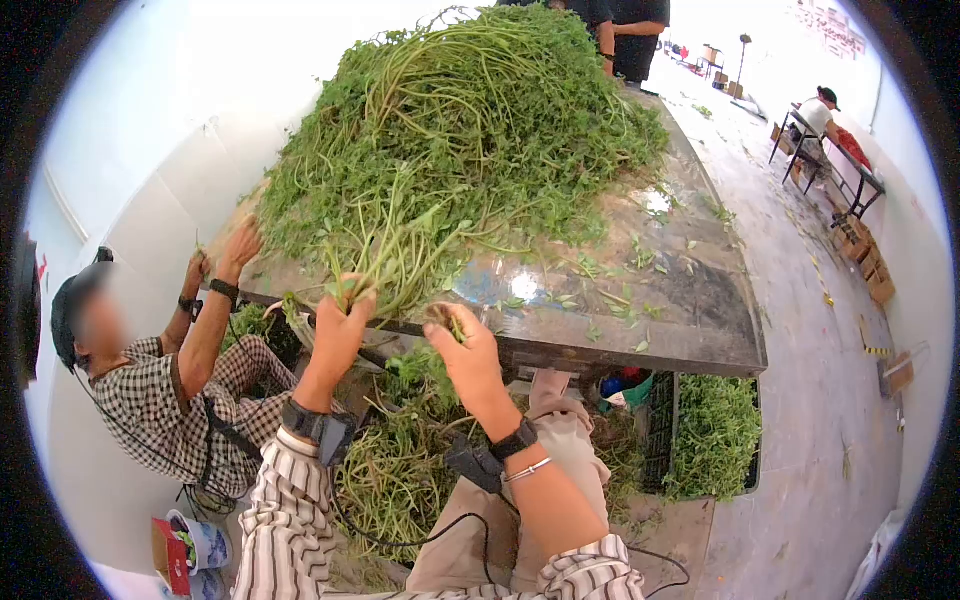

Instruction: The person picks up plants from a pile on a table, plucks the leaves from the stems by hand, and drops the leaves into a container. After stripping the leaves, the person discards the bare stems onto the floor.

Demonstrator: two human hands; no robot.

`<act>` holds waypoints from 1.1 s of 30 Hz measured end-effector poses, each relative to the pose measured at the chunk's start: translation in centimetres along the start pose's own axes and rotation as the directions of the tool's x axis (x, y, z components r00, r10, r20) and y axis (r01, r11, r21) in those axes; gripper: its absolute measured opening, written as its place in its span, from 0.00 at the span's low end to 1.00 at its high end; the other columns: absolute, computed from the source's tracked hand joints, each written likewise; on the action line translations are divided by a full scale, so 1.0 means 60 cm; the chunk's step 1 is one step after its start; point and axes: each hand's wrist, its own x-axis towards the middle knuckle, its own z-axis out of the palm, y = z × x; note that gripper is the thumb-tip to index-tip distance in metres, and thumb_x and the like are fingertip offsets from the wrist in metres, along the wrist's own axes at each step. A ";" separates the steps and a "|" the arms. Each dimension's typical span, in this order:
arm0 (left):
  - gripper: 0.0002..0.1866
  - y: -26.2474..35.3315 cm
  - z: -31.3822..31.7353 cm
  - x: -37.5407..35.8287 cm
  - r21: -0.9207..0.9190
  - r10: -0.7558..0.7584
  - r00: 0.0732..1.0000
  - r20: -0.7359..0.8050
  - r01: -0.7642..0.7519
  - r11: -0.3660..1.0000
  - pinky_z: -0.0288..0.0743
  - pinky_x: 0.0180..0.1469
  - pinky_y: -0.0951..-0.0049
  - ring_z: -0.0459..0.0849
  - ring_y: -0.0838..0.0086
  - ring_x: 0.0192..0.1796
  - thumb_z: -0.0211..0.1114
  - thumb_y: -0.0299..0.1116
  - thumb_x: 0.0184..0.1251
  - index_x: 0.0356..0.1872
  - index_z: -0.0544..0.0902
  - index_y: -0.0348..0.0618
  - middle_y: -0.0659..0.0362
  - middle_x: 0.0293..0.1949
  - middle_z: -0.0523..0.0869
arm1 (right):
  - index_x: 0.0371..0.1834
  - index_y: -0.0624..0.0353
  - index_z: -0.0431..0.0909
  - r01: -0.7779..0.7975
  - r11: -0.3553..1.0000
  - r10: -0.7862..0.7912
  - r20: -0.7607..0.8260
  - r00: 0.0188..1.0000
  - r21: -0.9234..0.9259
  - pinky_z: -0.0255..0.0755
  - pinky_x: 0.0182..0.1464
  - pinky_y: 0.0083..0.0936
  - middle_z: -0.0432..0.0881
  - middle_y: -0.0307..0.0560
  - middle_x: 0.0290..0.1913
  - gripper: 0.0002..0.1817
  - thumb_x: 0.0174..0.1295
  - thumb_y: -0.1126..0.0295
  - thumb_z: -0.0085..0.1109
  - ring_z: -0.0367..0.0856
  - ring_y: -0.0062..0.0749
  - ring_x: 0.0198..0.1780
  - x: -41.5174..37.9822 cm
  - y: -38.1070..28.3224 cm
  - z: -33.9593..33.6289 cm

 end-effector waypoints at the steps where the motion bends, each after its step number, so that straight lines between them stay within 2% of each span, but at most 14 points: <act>1: 0.09 0.001 0.002 -0.007 -0.094 0.069 0.997 0.026 -0.066 0.993 0.67 0.30 0.74 0.70 0.79 0.27 0.59 0.28 0.63 0.41 0.76 0.34 0.58 0.25 0.77 | 0.53 0.61 0.73 0.005 1.000 -0.005 -0.001 1.000 -0.001 0.65 0.35 0.17 0.77 0.36 0.37 0.18 0.63 0.65 0.56 0.68 0.14 0.36 0.003 0.008 0.003; 3: 0.10 -0.007 0.003 -0.011 -0.063 0.165 0.985 0.044 -0.162 0.985 0.69 0.32 0.73 0.73 0.74 0.27 0.59 0.25 0.62 0.44 0.75 0.35 0.55 0.26 0.78 | 0.53 0.63 0.73 0.218 0.974 -0.218 0.018 0.976 -0.059 0.68 0.41 0.19 0.78 0.38 0.39 0.19 0.63 0.65 0.57 0.71 0.18 0.38 0.009 0.021 0.017; 5: 0.10 -0.014 0.003 -0.015 0.022 0.231 0.972 0.044 -0.232 0.972 0.71 0.35 0.69 0.77 0.66 0.28 0.61 0.26 0.61 0.43 0.76 0.36 0.52 0.28 0.80 | 0.52 0.64 0.74 0.177 0.980 -0.176 0.014 0.984 -0.086 0.69 0.44 0.20 0.78 0.39 0.40 0.18 0.63 0.65 0.57 0.72 0.21 0.39 0.007 0.023 0.016; 9: 0.16 -0.029 -0.005 -0.005 0.117 0.190 0.982 0.003 -0.189 0.975 0.72 0.40 0.66 0.80 0.56 0.36 0.65 0.28 0.57 0.46 0.74 0.37 0.49 0.37 0.79 | 0.48 0.64 0.75 0.141 0.986 -0.143 -0.015 0.990 -0.089 0.67 0.40 0.20 0.76 0.37 0.35 0.15 0.64 0.64 0.55 0.69 0.18 0.36 0.006 0.015 0.003; 11: 0.23 -0.029 -0.006 -0.007 0.434 0.244 0.968 -0.052 -0.198 0.879 0.72 0.43 0.63 0.78 0.53 0.44 0.69 0.30 0.53 0.51 0.72 0.38 0.48 0.45 0.74 | 0.47 0.64 0.75 0.132 0.988 -0.133 -0.010 0.991 -0.083 0.66 0.38 0.19 0.74 0.35 0.33 0.15 0.65 0.64 0.54 0.68 0.18 0.34 -0.005 0.017 0.001; 12: 0.28 -0.034 -0.005 -0.005 0.432 0.166 0.986 0.005 -0.152 0.889 0.71 0.45 0.58 0.75 0.52 0.47 0.71 0.32 0.53 0.54 0.70 0.38 0.48 0.49 0.69 | 0.46 0.65 0.75 0.128 0.989 -0.129 -0.018 0.991 -0.072 0.65 0.37 0.19 0.73 0.35 0.31 0.14 0.65 0.64 0.54 0.67 0.17 0.33 -0.003 0.013 0.001; 16: 0.39 -0.043 0.006 -0.002 0.473 0.135 0.990 0.046 -0.141 0.870 0.73 0.48 0.58 0.76 0.48 0.50 0.75 0.32 0.44 0.60 0.65 0.39 0.46 0.51 0.70 | 0.46 0.65 0.75 0.104 0.992 -0.106 -0.033 0.994 -0.066 0.64 0.35 0.19 0.72 0.35 0.30 0.14 0.65 0.64 0.54 0.66 0.17 0.32 0.000 0.009 -0.002; 19: 0.39 -0.052 0.005 0.008 0.563 0.122 0.992 0.039 -0.123 0.817 0.72 0.49 0.59 0.76 0.48 0.51 0.74 0.32 0.45 0.61 0.65 0.39 0.45 0.52 0.72 | 0.46 0.65 0.74 0.078 0.995 -0.081 -0.044 0.996 -0.065 0.64 0.35 0.20 0.72 0.35 0.30 0.15 0.64 0.64 0.54 0.65 0.18 0.32 0.003 0.013 -0.005; 20: 0.38 -0.051 0.000 0.014 0.559 0.061 0.989 0.132 -0.125 0.820 0.72 0.51 0.58 0.76 0.49 0.53 0.73 0.33 0.45 0.60 0.67 0.38 0.45 0.53 0.75 | 0.46 0.65 0.74 0.088 0.994 -0.090 -0.033 0.995 -0.062 0.64 0.35 0.20 0.72 0.35 0.30 0.14 0.64 0.64 0.54 0.65 0.18 0.32 0.000 0.012 -0.006; 24: 0.35 -0.040 -0.007 0.022 0.620 -0.009 0.982 0.188 -0.112 0.776 0.71 0.51 0.58 0.76 0.50 0.52 0.73 0.35 0.46 0.57 0.70 0.37 0.45 0.50 0.77 | 0.45 0.64 0.74 0.117 0.991 -0.119 -0.029 0.992 -0.072 0.64 0.35 0.20 0.72 0.35 0.30 0.14 0.65 0.64 0.53 0.65 0.17 0.32 -0.002 0.021 -0.013; 27: 0.31 -0.049 -0.010 0.035 0.640 0.083 0.980 0.183 -0.182 0.747 0.71 0.49 0.56 0.77 0.48 0.49 0.73 0.36 0.44 0.51 0.72 0.36 0.45 0.47 0.77 | 0.45 0.64 0.74 0.111 0.990 -0.114 -0.028 0.993 -0.083 0.64 0.34 0.20 0.72 0.35 0.29 0.14 0.65 0.64 0.53 0.66 0.18 0.31 -0.004 0.011 -0.017; 29: 0.28 -0.043 -0.014 0.043 0.685 -0.051 0.971 0.232 -0.126 0.718 0.71 0.47 0.55 0.78 0.48 0.46 0.73 0.35 0.42 0.46 0.73 0.36 0.45 0.43 0.78 | 0.45 0.64 0.74 0.099 0.992 -0.102 -0.032 0.994 -0.080 0.65 0.34 0.21 0.73 0.35 0.29 0.14 0.64 0.64 0.53 0.66 0.18 0.31 -0.008 0.008 -0.020; 30: 0.23 -0.032 -0.017 0.053 0.692 -0.136 0.960 0.243 -0.074 0.718 0.72 0.45 0.54 0.79 0.47 0.43 0.72 0.36 0.41 0.39 0.76 0.35 0.44 0.39 0.80 | 0.44 0.64 0.74 0.108 0.992 -0.111 -0.041 0.993 -0.069 0.65 0.34 0.21 0.73 0.35 0.29 0.13 0.64 0.65 0.53 0.66 0.18 0.31 -0.006 0.009 -0.021; 33: 0.18 -0.019 -0.022 0.073 0.709 -0.159 0.953 0.259 -0.075 0.701 0.73 0.41 0.54 0.80 0.46 0.38 0.70 0.35 0.41 0.32 0.78 0.34 0.44 0.32 0.81 | 0.43 0.64 0.75 0.127 0.990 -0.129 -0.043 0.991 -0.060 0.65 0.34 0.21 0.73 0.36 0.29 0.13 0.63 0.65 0.54 0.67 0.19 0.30 -0.003 0.006 -0.025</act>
